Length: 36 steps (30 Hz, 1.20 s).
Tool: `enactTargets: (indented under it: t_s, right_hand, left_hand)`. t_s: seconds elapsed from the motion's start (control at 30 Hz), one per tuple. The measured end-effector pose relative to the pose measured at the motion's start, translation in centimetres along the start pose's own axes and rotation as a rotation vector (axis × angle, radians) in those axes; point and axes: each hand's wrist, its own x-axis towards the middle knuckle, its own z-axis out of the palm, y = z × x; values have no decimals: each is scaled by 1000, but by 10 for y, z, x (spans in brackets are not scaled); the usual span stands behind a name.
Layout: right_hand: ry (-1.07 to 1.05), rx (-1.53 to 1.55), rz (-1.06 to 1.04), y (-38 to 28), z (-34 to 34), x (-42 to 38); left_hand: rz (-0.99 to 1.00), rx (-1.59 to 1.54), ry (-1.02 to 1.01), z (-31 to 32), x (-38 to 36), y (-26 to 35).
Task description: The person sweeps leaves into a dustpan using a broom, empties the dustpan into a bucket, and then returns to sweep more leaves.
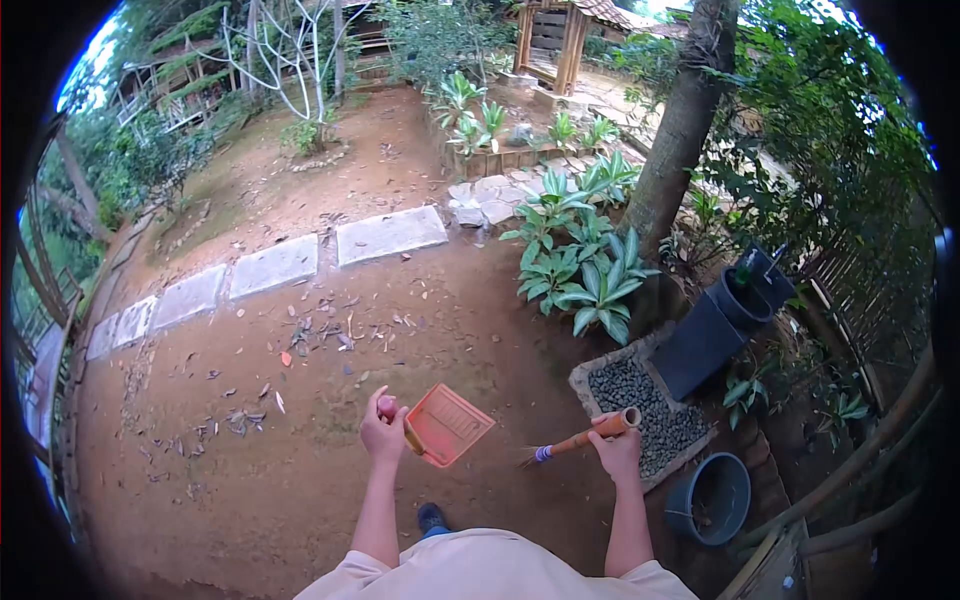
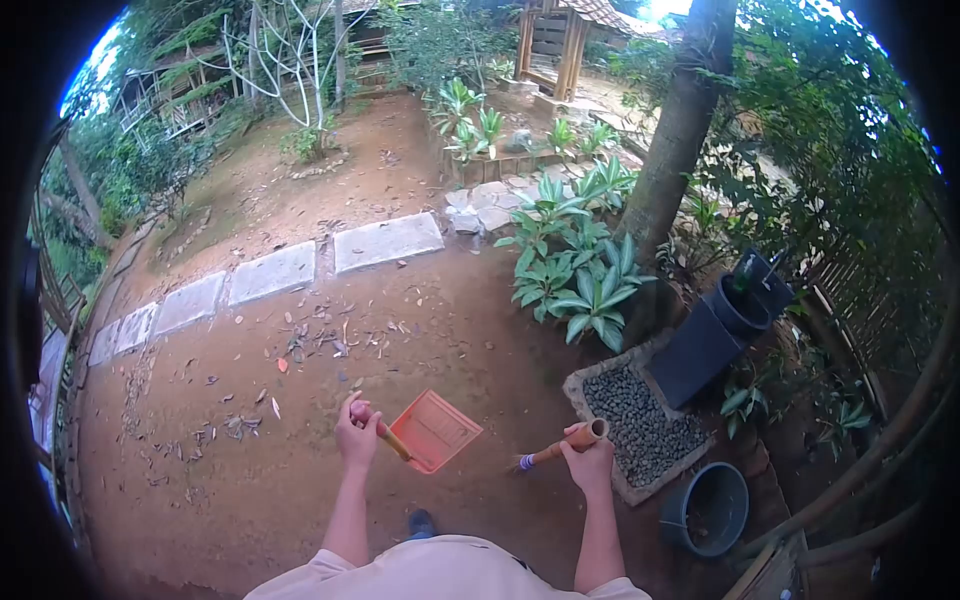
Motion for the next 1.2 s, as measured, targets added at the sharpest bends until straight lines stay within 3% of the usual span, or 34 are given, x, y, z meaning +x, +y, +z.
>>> enactTargets:
  t_s: [0.3,0.6,0.8,0.93,1.07,1.2]
  right_hand:
    - [-102,113,-65,-35,147,63]
    - [-234,179,-89,-57,257,134]
    - [-368,183,-130,-63,318,198]
    - [-428,219,-140,-59,357,258]
    - [-486,243,-144,-48,392,322]
    - [-564,299,-202,-54,421,377]
  left_hand:
    - [-109,79,80,-70,86,-82]
    - [-231,120,251,-122,135,-88]
    - [-296,42,366,-118,174,-105]
    - [-208,171,478,-105,207,-136]
    - [-323,153,513,-88,231,-136]
    - [-267,215,652,-80,247,-170]
